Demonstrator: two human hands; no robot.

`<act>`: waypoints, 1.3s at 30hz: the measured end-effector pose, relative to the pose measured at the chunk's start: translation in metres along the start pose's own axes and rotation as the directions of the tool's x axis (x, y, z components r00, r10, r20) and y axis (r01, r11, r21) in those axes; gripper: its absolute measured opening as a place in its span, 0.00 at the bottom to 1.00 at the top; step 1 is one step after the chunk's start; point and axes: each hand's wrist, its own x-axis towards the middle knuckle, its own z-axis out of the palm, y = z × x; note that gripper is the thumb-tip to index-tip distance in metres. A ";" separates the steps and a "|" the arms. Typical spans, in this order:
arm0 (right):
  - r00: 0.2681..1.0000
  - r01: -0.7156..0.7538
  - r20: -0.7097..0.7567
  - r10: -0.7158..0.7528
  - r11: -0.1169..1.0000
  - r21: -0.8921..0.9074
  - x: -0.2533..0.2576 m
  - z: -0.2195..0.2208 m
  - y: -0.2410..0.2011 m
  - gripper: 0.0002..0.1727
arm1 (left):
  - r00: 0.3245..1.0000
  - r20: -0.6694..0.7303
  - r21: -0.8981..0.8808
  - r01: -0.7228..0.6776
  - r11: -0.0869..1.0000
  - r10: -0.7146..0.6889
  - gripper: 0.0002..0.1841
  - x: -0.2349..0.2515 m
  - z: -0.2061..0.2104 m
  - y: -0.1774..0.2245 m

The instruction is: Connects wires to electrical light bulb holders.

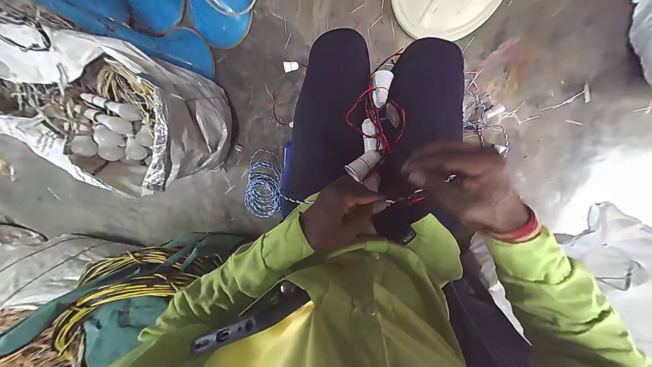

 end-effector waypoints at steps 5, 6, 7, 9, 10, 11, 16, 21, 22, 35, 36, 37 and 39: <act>0.981 -0.194 -0.063 0.183 0.919 -0.343 0.053 -0.006 0.022 0.19 | 0.996 0.006 -0.335 0.088 0.938 -0.091 0.13 -0.003 -0.001 0.003; 0.968 -0.233 0.000 0.252 0.895 -0.381 0.061 -0.002 0.025 0.24 | 0.995 0.013 -0.393 0.097 0.915 -0.100 0.13 -0.003 -0.002 0.003; 0.947 -0.269 0.050 0.316 0.872 -0.409 0.068 0.003 0.028 0.29 | 0.993 0.012 -0.446 0.111 0.888 -0.118 0.13 -0.002 -0.003 0.004; 0.935 -0.303 0.036 0.352 0.849 -0.432 0.072 0.011 0.034 0.30 | 0.984 0.005 -0.550 0.153 0.821 -0.180 0.12 -0.001 -0.005 0.006; 0.942 -0.311 -0.005 0.336 0.867 -0.391 0.071 0.012 0.036 0.27 | 0.977 -0.012 -0.598 0.165 0.784 -0.215 0.12 0.000 -0.004 0.006; 0.947 -0.319 -0.057 0.317 0.898 -0.303 0.067 0.011 0.034 0.24 | 0.970 -0.028 -0.634 0.170 0.754 -0.243 0.12 0.000 -0.004 0.005; 0.913 -0.235 -0.195 0.358 0.853 0.466 0.029 -0.009 -0.007 0.21 | 0.894 -0.109 -0.641 0.271 0.718 -0.434 0.10 0.007 -0.003 0.012; 0.858 -0.094 -0.293 0.423 0.690 0.718 0.000 -0.009 -0.023 0.07 | 0.851 -0.094 -0.731 0.293 0.616 -0.516 0.16 0.024 -0.003 0.024; 0.850 -0.093 -0.292 0.439 0.670 0.737 -0.004 -0.009 -0.026 0.07 | 0.859 -0.084 -0.739 0.286 0.610 -0.505 0.20 0.026 -0.004 0.027; 0.953 -0.051 -0.296 0.072 0.996 0.077 -0.028 -0.006 -0.049 0.31 | 0.968 -0.132 -0.563 0.106 0.819 -0.215 0.21 0.039 0.013 0.040; 0.957 -0.039 -0.287 0.053 0.998 0.054 -0.028 -0.007 -0.050 0.31 | 0.970 -0.138 -0.554 0.092 0.827 -0.200 0.20 0.040 0.013 0.039; 0.959 -0.027 -0.280 0.037 0.999 0.041 -0.029 -0.007 -0.050 0.30 | 0.972 -0.149 -0.543 0.071 0.837 -0.179 0.18 0.040 0.014 0.039; 0.960 -0.016 -0.280 0.023 0.999 0.030 -0.030 -0.007 -0.050 0.30 | 0.971 -0.187 -0.526 0.026 0.850 -0.146 0.14 0.039 0.013 0.041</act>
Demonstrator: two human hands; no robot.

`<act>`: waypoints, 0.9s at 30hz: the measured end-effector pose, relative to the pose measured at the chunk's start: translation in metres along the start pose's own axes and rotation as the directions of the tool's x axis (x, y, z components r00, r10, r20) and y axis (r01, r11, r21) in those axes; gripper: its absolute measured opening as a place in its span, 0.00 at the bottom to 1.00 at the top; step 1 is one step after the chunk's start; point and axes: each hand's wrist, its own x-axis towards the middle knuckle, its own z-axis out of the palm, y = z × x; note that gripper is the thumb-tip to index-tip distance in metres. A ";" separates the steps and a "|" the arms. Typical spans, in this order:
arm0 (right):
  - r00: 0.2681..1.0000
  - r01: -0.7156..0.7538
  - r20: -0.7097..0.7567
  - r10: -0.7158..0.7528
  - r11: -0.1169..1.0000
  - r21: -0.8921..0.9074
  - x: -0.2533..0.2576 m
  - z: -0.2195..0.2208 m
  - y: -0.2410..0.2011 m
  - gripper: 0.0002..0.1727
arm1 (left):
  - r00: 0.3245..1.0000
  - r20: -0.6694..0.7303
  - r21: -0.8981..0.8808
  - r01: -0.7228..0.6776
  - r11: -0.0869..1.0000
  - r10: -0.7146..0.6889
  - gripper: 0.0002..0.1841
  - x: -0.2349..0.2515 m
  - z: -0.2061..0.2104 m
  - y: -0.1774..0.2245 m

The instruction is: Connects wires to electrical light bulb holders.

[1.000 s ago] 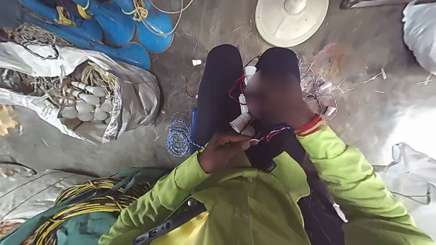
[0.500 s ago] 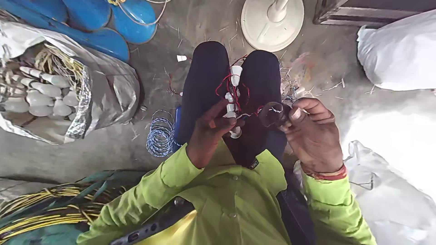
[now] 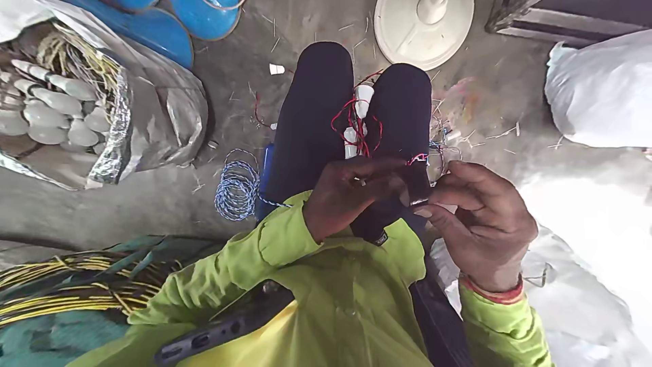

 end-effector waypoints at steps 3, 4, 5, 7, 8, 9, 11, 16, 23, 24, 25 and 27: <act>1.000 -0.011 0.005 0.011 1.000 -0.013 -0.002 0.002 0.003 0.30 | 0.994 -0.054 -0.007 -0.100 0.995 0.099 0.12 0.000 0.000 -0.004; 1.000 -0.027 0.005 0.027 1.000 -0.003 -0.003 0.003 0.004 0.29 | 0.987 -0.081 0.007 -0.139 0.990 0.139 0.12 0.000 0.001 -0.006; 0.999 -0.045 0.008 0.045 0.999 0.005 -0.005 0.004 0.005 0.28 | 0.978 -0.106 0.025 -0.175 0.984 0.177 0.11 0.000 0.002 -0.007; 0.996 -0.088 0.003 0.088 0.996 0.022 -0.008 0.008 0.006 0.22 | 0.963 -0.145 0.104 -0.214 0.971 0.228 0.10 0.001 0.004 -0.009; 0.994 -0.109 0.005 0.109 0.994 0.030 -0.010 0.010 0.007 0.20 | 0.954 -0.155 0.152 -0.234 0.960 0.257 0.10 0.003 0.005 -0.011; 0.992 -0.125 0.007 0.125 0.991 0.037 -0.012 0.012 0.007 0.18 | 0.945 -0.152 0.199 -0.258 0.946 0.290 0.10 0.004 0.005 -0.012; 0.989 -0.148 0.002 0.149 0.986 0.072 -0.013 0.016 0.006 0.15 | 0.932 -0.133 0.261 -0.295 0.919 0.337 0.10 0.004 0.006 -0.014; 0.983 -0.175 -0.024 0.181 0.972 0.158 -0.015 0.017 0.008 0.10 | 0.927 -0.127 0.280 -0.307 0.910 0.352 0.10 0.006 0.007 -0.013; 0.991 -0.125 -0.021 0.129 0.980 0.154 -0.018 0.015 0.014 0.04 | 0.976 0.096 -0.009 -0.196 0.981 0.196 0.19 0.005 0.003 -0.006; 0.992 -0.122 -0.020 0.126 0.982 0.146 -0.019 0.015 0.014 0.04 | 0.971 0.125 0.002 -0.204 0.979 0.202 0.20 0.006 0.002 -0.007; 0.993 -0.115 -0.016 0.119 0.983 0.144 -0.019 0.015 0.014 0.04 | 0.971 0.133 0.035 -0.204 0.978 0.197 0.22 0.007 0.002 -0.008; 0.993 -0.113 -0.016 0.116 0.985 0.131 -0.020 0.015 0.015 0.05 | 0.976 0.104 0.098 -0.200 0.975 0.190 0.25 0.008 0.005 -0.008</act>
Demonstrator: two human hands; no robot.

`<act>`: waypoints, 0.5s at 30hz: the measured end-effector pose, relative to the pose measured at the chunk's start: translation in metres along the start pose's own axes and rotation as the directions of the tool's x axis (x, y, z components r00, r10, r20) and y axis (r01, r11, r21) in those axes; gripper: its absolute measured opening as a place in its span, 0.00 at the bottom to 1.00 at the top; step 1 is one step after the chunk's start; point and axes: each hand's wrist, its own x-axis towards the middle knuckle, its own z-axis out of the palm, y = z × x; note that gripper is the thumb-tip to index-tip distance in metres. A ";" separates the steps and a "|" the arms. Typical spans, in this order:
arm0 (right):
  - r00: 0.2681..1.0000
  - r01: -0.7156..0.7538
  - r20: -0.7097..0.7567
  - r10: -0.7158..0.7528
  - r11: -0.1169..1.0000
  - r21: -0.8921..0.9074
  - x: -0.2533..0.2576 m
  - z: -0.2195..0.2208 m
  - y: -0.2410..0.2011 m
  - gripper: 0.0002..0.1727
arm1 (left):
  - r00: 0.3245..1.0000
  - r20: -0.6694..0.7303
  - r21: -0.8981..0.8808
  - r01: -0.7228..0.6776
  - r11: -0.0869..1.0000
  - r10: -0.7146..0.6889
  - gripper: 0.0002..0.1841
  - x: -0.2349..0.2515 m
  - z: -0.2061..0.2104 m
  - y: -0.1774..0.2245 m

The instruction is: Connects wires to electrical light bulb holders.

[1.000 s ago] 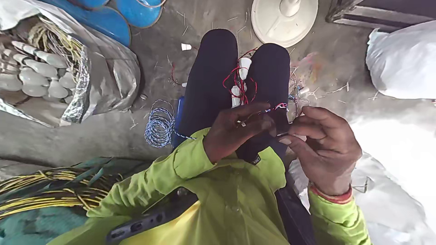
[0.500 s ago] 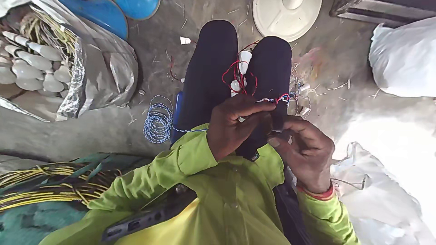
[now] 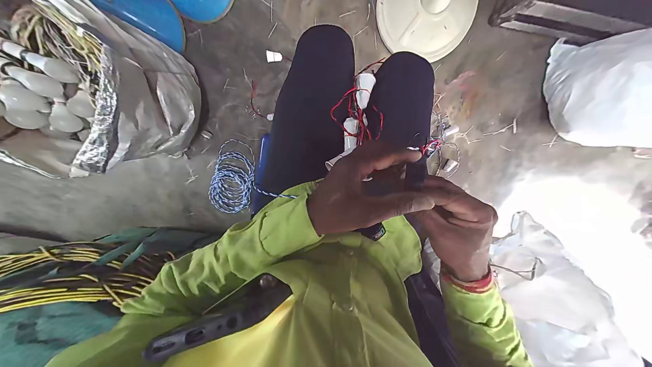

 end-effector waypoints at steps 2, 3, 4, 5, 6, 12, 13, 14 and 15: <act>1.000 -0.023 -0.003 0.023 1.000 0.017 -0.001 0.001 0.001 0.07 | 0.999 -0.026 0.057 -0.018 0.998 0.019 0.25 0.000 0.002 0.001; 0.999 -0.049 0.000 0.049 0.997 0.056 -0.001 0.000 0.001 0.09 | 0.998 -0.030 0.109 -0.053 0.993 0.057 0.24 0.000 0.003 0.001; 0.997 -0.083 0.013 0.082 0.989 0.125 -0.002 0.000 0.000 0.11 | 0.994 -0.031 0.174 -0.094 0.980 0.101 0.23 0.000 0.004 0.001; 0.993 -0.120 0.034 0.115 0.972 0.202 -0.002 -0.002 -0.001 0.14 | 0.989 -0.023 0.237 -0.135 0.962 0.144 0.23 0.000 0.004 0.000; 0.987 -0.158 0.049 0.150 0.952 0.263 -0.002 -0.003 -0.003 0.17 | 0.983 -0.010 0.300 -0.170 0.939 0.181 0.22 -0.001 0.005 0.000; 0.982 -0.165 -0.053 0.182 0.956 0.242 0.000 -0.001 -0.010 0.09 | 0.981 0.023 0.231 -0.192 0.954 0.192 0.23 -0.001 0.004 -0.004; 0.983 -0.159 -0.050 0.175 0.958 0.238 0.000 -0.002 -0.010 0.08 | 0.987 0.011 0.158 -0.161 0.974 0.162 0.23 -0.001 0.003 -0.005; 0.985 -0.156 -0.043 0.170 0.961 0.228 -0.001 -0.002 -0.010 0.08 | 0.990 0.002 0.093 -0.138 0.986 0.139 0.23 -0.001 0.002 -0.005; 0.986 -0.154 -0.035 0.165 0.965 0.210 -0.001 -0.003 -0.009 0.07 | 0.993 -0.001 0.038 -0.119 0.992 0.119 0.22 -0.001 0.000 -0.006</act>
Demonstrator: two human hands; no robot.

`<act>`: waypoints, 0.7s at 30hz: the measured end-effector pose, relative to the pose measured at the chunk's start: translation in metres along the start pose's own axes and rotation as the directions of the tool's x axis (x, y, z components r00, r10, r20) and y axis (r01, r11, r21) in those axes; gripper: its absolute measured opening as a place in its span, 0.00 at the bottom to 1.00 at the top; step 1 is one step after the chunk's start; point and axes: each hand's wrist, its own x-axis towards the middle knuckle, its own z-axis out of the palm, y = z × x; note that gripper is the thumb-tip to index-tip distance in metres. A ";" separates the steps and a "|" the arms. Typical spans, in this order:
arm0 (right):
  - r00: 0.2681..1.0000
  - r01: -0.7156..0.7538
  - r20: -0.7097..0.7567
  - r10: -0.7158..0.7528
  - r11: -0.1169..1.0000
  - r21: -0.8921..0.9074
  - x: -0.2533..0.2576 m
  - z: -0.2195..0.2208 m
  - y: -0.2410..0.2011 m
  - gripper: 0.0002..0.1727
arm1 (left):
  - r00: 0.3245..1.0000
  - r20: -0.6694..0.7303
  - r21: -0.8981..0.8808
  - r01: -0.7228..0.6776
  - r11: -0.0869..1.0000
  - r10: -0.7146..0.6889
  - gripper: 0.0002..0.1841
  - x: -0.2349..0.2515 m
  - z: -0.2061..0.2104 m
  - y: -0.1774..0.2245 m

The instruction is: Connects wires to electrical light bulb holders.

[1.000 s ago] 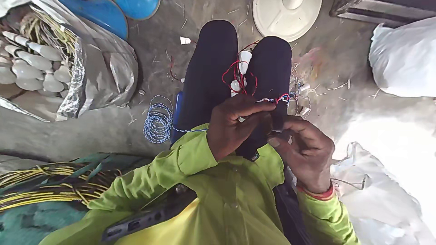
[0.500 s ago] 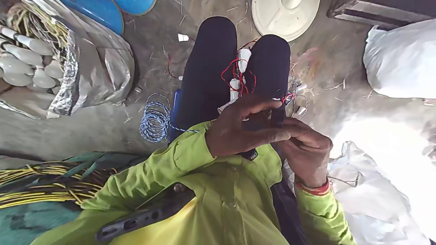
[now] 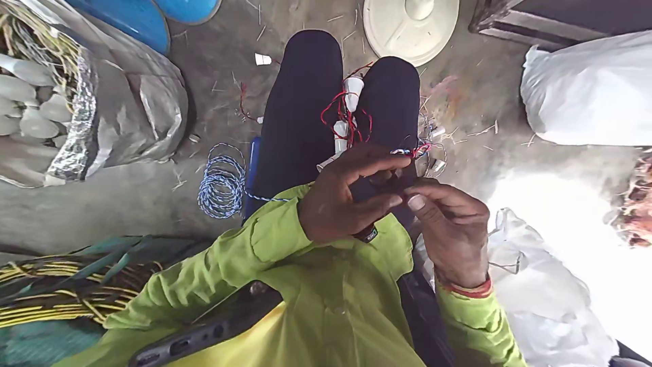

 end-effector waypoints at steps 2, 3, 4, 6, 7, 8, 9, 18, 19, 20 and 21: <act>1.000 -0.003 0.019 0.004 0.999 -0.034 -0.002 0.002 0.002 0.07 | 0.999 -0.005 -0.078 0.043 0.996 -0.044 0.20 -0.002 0.001 0.000; 1.000 -0.010 0.027 0.011 0.999 -0.032 -0.003 0.003 0.004 0.07 | 0.998 -0.013 -0.099 0.052 0.994 -0.053 0.19 -0.002 0.003 0.000; 1.000 -0.014 0.026 0.014 1.000 -0.016 -0.003 0.005 0.006 0.08 | 0.998 -0.023 -0.108 0.056 0.993 -0.059 0.18 -0.002 0.005 0.000; 0.999 -0.004 -0.035 0.004 1.000 0.005 -0.006 0.006 0.012 0.09 | 0.997 -0.050 -0.095 0.059 0.994 -0.064 0.17 -0.003 0.004 -0.001; 0.995 0.011 -0.104 -0.012 1.000 -0.011 -0.009 0.005 0.016 0.09 | 0.995 -0.066 -0.080 0.069 0.994 -0.074 0.16 -0.005 0.001 -0.002; 0.983 0.017 -0.183 -0.027 0.998 -0.054 -0.012 0.002 0.020 0.10 | 0.992 -0.085 -0.061 0.087 0.994 -0.092 0.17 -0.006 -0.002 -0.002; 0.967 0.014 -0.250 -0.041 0.994 -0.110 -0.012 -0.002 0.023 0.11 | 0.988 -0.106 -0.041 0.104 0.994 -0.108 0.17 -0.006 -0.007 -0.003; 0.982 0.188 0.129 -0.136 0.676 -0.712 0.006 0.023 0.039 0.10 | 0.990 -0.122 0.017 0.071 0.997 -0.068 0.16 0.020 -0.030 -0.015; 0.974 0.228 0.187 -0.130 0.597 -0.770 0.012 0.029 0.041 0.11 | 0.991 -0.116 0.020 0.073 0.997 -0.070 0.16 0.024 -0.032 -0.015; 0.964 0.262 0.242 -0.107 0.512 -0.818 0.017 0.035 0.043 0.13 | 0.991 -0.109 0.023 0.079 0.997 -0.076 0.16 0.027 -0.034 -0.014; 0.957 0.282 0.280 -0.074 0.453 -0.845 0.021 0.041 0.043 0.14 | 0.991 -0.104 0.026 0.089 0.996 -0.086 0.16 0.029 -0.035 -0.014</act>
